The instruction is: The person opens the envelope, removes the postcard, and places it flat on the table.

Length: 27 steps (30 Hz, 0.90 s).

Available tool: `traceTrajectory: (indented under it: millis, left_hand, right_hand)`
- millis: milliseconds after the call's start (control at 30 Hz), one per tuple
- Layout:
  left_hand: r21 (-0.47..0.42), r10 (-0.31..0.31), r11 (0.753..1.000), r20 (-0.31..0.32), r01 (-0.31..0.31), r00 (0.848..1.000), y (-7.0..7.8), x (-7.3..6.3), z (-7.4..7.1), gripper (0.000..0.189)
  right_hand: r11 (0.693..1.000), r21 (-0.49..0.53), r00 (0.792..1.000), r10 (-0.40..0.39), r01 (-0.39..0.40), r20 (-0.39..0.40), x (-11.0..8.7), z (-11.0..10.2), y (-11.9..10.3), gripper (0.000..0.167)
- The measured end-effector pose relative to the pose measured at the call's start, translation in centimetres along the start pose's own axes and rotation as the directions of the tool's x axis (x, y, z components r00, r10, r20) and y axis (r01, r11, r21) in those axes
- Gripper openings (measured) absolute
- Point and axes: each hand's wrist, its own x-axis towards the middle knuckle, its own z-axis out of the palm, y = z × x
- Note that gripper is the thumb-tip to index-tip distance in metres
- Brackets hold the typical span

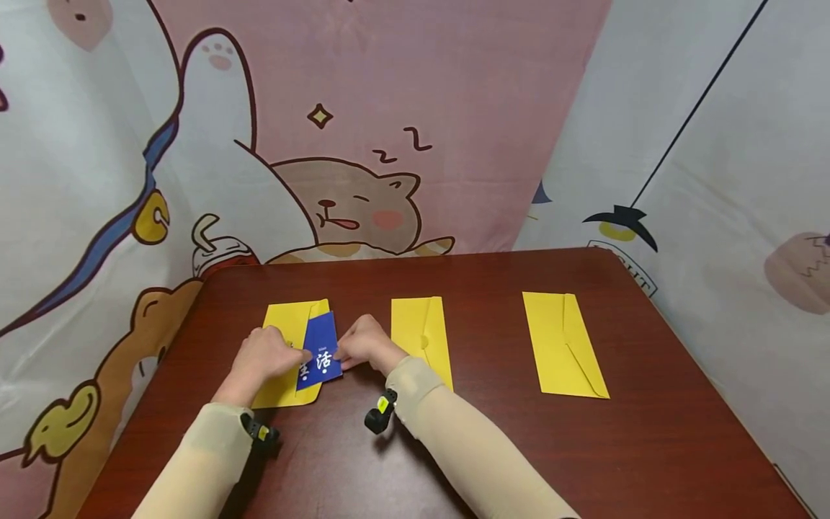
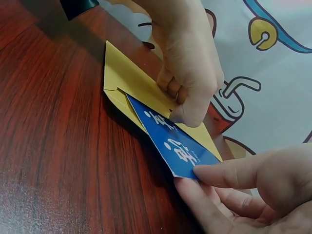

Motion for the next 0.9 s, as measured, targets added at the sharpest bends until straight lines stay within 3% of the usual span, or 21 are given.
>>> traceTrajectory:
  millis: [433, 900]
  left_hand:
    - [-0.002, -0.016, 1.0, 0.019, 0.016, 1.0, 0.1, -0.1, -0.3, 0.064]
    - [0.007, -0.029, 1.0, 0.024, 0.029, 0.999, 0.2, 0.1, -0.3, 0.075]
  right_hand:
    - [0.987, 0.157, 0.996, 0.024, -0.037, 0.083, 0.4, -0.7, 1.0, 0.009]
    - [0.98, 0.194, 0.994, 0.021, -0.041, 0.103, 0.9, -2.2, 1.8, 0.012]
